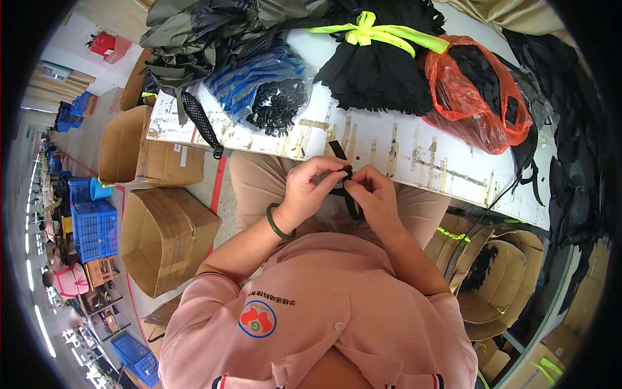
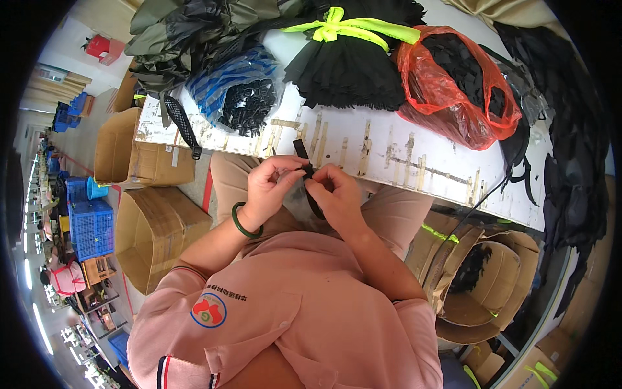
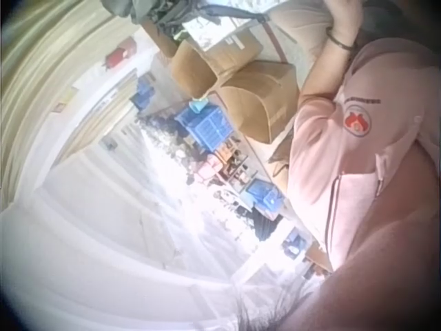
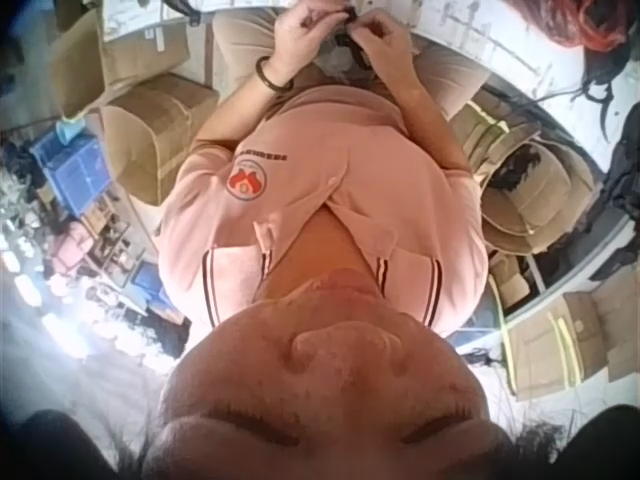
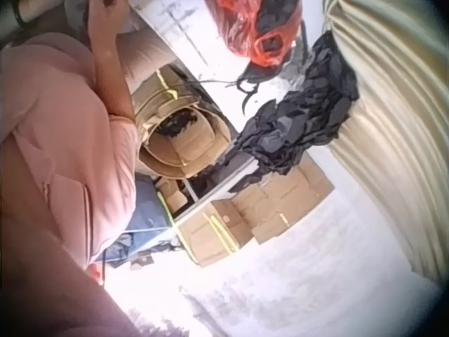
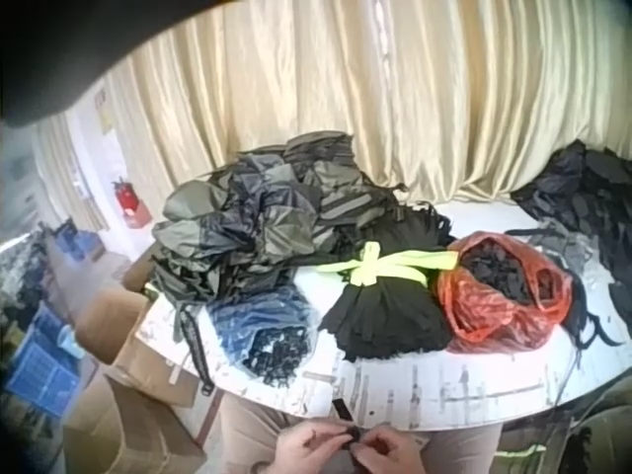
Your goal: The recorder is assembling black plastic buckles onto nylon straps at a factory workbench.
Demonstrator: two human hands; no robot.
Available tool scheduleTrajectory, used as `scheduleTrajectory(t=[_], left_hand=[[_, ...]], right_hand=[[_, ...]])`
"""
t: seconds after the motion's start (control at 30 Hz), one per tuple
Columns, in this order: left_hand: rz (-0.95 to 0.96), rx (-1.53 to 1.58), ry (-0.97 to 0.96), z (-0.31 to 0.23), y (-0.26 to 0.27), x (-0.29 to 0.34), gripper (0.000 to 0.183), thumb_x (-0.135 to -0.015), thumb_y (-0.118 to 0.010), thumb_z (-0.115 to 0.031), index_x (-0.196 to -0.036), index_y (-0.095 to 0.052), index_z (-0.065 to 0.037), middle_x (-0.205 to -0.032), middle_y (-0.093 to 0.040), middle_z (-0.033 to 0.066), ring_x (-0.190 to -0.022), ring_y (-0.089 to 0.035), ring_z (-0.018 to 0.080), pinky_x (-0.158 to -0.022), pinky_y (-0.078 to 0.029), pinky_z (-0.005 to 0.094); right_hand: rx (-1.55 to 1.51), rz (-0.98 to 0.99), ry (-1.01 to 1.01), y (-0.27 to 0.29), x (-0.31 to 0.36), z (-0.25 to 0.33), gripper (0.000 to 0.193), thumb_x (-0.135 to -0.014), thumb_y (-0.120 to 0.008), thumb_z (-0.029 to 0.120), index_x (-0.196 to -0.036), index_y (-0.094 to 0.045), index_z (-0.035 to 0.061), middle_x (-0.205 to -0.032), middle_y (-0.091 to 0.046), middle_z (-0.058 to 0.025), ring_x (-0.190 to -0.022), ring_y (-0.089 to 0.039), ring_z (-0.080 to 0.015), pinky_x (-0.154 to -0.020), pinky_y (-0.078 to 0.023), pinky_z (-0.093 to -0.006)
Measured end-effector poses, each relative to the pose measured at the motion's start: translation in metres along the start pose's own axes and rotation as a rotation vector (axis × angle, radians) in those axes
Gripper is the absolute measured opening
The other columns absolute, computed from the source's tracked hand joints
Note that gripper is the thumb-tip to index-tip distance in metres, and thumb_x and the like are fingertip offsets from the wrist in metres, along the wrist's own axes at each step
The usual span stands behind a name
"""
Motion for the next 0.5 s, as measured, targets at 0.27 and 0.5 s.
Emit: scheduleTrajectory(t=[0.27,0.5], left_hand=[[0.016,0.105,0.102,0.003,-0.004,0.002,0.013,-0.083,-0.062,0.005,-0.095,-0.06,0.0,-0.097,-0.066,0.0075,-0.081,-0.06,0.0084,-0.067,-0.05,0.0216],[0.202,-0.203,-0.139,-0.01,-0.009,-0.001,0.018,-0.08,-0.063,0.009,-0.094,-0.058,-0.001,-0.1,-0.063,0.0075,-0.085,-0.059,0.0101,-0.073,-0.05,0.0232]], right_hand=[[-0.089,-0.012,-0.077,0.001,0.005,-0.005,0.012,-0.081,-0.064,0.008,-0.075,-0.054,0.0035,-0.063,-0.049,0.006,-0.059,-0.04,-0.0008,-0.051,-0.031,-0.0189],[-0.434,0.079,-0.393,-0.001,0.006,-0.017,0.01,-0.083,-0.063,0.01,-0.079,-0.054,0.0067,-0.059,-0.044,0.0053,-0.046,-0.037,-0.0027,-0.04,-0.025,-0.0196]])
Point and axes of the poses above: each hand's wrist, its own x-axis away from the middle knuckle, its own y-axis out of the back of the hand, z = x × y, the point moved 7 cm from there along -x, towards the middle knuckle
